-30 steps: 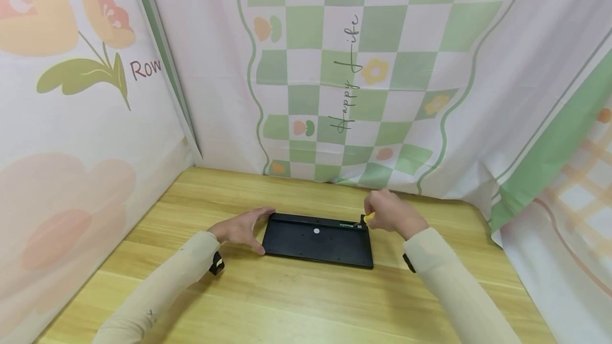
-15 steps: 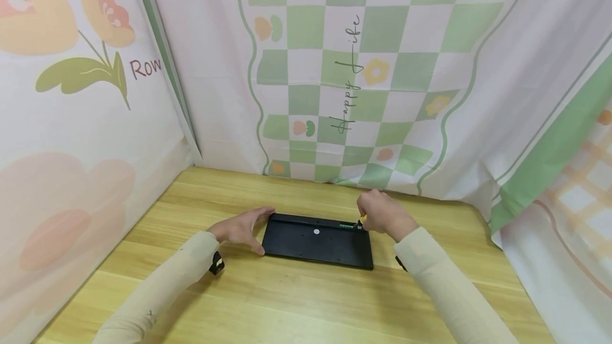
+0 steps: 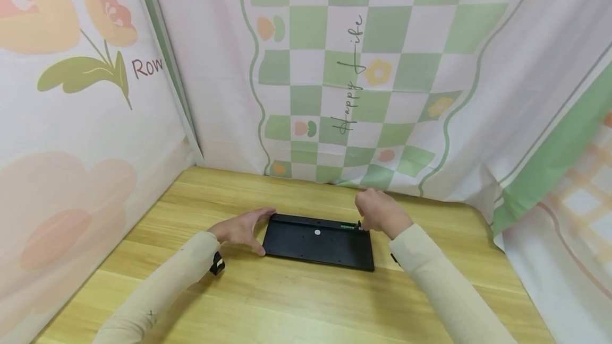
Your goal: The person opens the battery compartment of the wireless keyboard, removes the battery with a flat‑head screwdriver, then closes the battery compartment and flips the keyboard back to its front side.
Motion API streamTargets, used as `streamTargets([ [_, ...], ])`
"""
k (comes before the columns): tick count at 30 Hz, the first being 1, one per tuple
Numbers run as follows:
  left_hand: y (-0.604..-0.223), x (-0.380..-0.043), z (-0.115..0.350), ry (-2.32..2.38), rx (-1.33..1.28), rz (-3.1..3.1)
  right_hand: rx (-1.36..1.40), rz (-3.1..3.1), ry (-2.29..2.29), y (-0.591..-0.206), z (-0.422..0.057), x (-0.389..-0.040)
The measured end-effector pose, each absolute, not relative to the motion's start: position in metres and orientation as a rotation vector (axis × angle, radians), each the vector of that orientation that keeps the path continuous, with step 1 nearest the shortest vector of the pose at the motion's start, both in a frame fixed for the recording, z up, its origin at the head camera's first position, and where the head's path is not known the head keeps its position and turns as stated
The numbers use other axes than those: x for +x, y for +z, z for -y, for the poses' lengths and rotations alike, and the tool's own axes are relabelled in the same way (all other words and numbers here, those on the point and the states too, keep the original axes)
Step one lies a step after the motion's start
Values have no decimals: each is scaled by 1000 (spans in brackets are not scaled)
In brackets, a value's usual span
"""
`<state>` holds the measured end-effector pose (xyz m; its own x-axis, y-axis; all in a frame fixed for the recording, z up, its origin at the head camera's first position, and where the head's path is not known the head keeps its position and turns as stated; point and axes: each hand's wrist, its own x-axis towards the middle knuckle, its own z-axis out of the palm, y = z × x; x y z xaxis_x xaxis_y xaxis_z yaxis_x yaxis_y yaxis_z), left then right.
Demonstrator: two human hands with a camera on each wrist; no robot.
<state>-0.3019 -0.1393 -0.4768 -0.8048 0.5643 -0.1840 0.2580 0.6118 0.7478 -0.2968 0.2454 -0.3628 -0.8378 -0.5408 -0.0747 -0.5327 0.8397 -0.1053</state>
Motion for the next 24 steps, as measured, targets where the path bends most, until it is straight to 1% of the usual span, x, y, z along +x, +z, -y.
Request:
streamTargets([
  [5, -478, -302, 139, 1039, 647, -2438, -843, -2921, -110, -365, -249, -298],
  [13, -479, -301, 139, 1027, 655, -2454, -982, -2943, -246, -373, -273, -309],
  [24, -475, -299, 138, 1039, 634, -2440, -888, -2872, -436, -382, -311, -330],
])
